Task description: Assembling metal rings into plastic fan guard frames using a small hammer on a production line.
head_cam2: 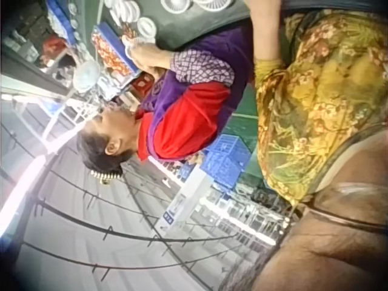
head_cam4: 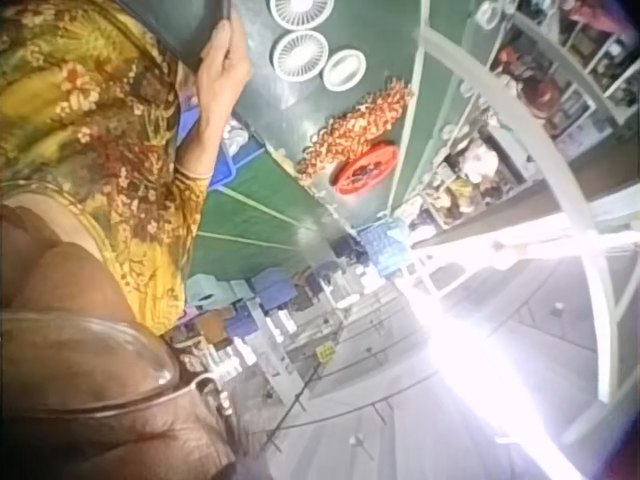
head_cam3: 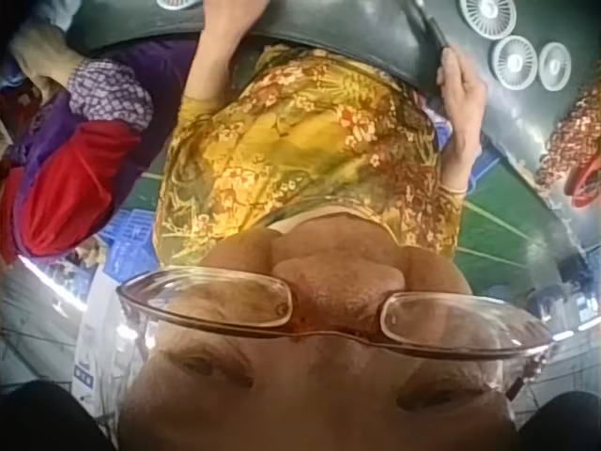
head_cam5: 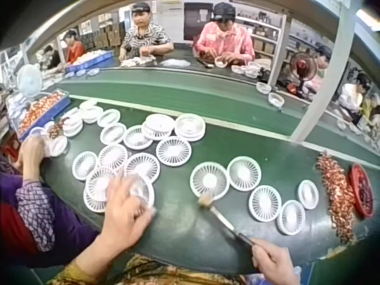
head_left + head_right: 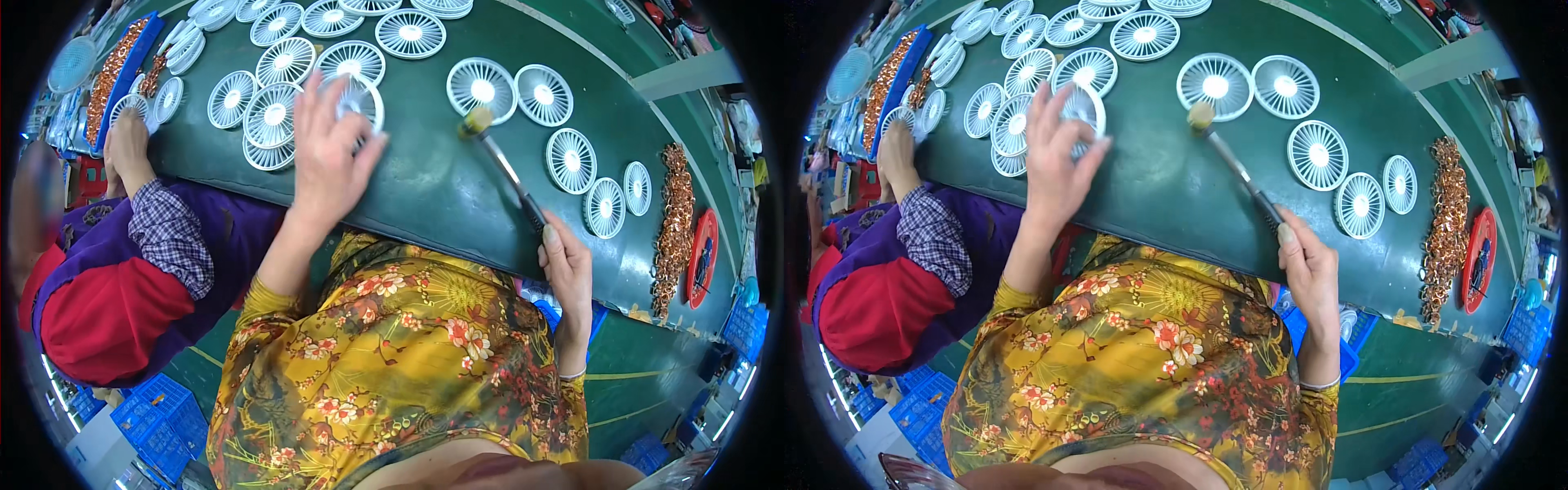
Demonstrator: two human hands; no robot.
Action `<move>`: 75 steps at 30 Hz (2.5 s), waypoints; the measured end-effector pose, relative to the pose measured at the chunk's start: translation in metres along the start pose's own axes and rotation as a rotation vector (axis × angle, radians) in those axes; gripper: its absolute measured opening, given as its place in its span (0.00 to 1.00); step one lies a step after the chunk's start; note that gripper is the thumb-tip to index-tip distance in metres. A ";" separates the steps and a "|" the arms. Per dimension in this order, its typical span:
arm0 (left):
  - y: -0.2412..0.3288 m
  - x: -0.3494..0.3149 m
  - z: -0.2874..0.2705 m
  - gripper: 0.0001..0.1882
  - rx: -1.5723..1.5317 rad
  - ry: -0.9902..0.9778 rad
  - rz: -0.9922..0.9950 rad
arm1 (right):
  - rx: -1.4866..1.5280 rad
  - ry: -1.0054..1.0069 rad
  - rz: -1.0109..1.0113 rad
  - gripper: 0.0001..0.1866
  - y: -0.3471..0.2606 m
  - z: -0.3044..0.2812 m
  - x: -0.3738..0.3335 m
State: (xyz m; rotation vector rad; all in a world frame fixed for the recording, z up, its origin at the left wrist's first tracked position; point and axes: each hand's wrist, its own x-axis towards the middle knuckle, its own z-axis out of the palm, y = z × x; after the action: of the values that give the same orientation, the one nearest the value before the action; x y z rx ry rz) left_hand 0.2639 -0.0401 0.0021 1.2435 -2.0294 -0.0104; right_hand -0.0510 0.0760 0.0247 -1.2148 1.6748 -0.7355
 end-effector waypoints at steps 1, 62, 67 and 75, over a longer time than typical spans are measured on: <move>0.011 -0.005 -0.001 0.13 -0.055 -0.035 0.014 | -0.015 0.064 -0.028 0.16 0.003 -0.001 0.001; 0.038 -0.018 0.014 0.42 -0.307 -0.154 -0.268 | -0.208 -0.137 -0.168 0.17 -0.042 0.005 -0.006; 0.035 -0.017 0.012 0.51 -0.327 -0.196 -0.338 | -0.183 -0.117 -0.277 0.17 -0.056 -0.002 -0.008; 0.033 -0.021 0.011 0.50 -0.290 -0.174 -0.259 | -0.409 -0.175 -0.285 0.15 -0.049 0.018 0.013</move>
State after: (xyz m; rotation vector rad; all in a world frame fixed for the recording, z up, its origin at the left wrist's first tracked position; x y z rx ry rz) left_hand 0.2373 -0.0103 -0.0062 1.3429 -1.9116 -0.5341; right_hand -0.0167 0.0479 0.0554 -1.7781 1.5667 -0.4444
